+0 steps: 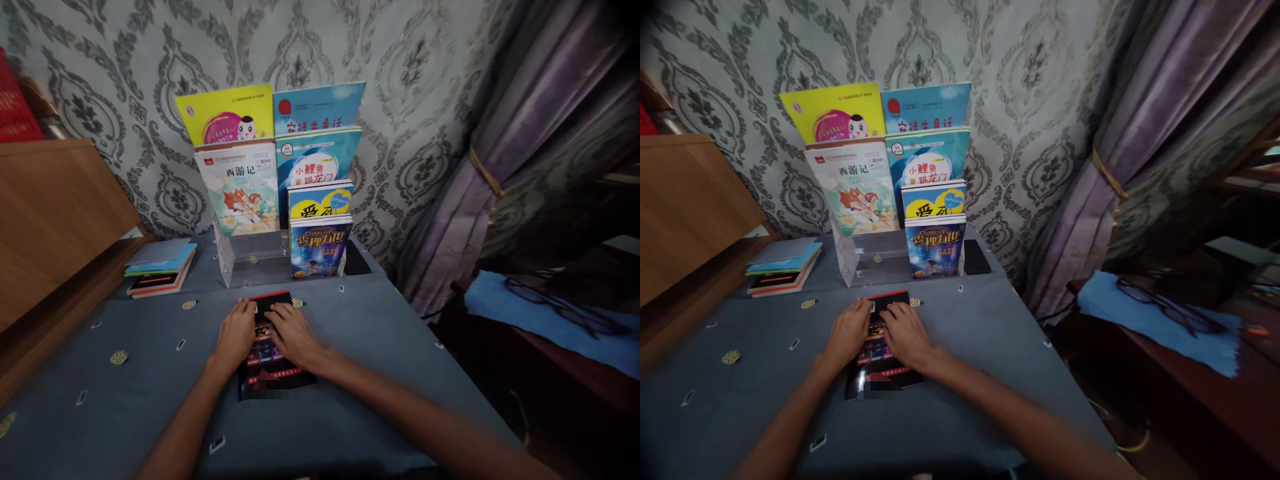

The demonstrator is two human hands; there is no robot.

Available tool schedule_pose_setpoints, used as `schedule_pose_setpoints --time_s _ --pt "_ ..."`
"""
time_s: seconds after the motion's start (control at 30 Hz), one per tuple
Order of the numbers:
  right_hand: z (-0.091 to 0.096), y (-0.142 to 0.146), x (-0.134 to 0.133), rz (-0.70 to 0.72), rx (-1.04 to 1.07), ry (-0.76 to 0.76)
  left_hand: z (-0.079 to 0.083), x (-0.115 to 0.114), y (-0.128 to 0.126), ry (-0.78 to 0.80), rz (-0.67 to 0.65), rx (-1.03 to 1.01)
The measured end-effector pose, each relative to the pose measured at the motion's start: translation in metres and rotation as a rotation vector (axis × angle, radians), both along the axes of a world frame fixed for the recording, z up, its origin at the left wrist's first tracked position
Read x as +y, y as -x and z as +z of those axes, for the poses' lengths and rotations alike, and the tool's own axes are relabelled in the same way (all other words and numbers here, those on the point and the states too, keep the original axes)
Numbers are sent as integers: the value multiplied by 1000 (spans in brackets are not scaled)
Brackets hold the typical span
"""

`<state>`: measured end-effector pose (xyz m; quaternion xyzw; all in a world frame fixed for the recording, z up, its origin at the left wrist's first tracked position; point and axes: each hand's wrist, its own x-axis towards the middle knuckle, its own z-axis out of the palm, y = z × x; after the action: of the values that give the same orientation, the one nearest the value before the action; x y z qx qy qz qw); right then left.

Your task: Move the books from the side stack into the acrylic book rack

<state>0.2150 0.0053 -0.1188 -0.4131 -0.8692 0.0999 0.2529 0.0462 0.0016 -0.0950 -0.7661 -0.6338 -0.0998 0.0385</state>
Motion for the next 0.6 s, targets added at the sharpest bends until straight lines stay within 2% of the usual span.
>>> schedule_pose_setpoints --time_s 0.13,0.33,0.47,0.6 --pt "6 16 17 28 20 32 6 0 0 44 26 22" --pt "1 42 38 143 -22 63 9 1 4 49 27 -20" --pt "-4 40 40 123 -46 38 10 0 3 47 20 7" --pt "-4 25 39 49 -28 28 14 -1 1 68 31 39"
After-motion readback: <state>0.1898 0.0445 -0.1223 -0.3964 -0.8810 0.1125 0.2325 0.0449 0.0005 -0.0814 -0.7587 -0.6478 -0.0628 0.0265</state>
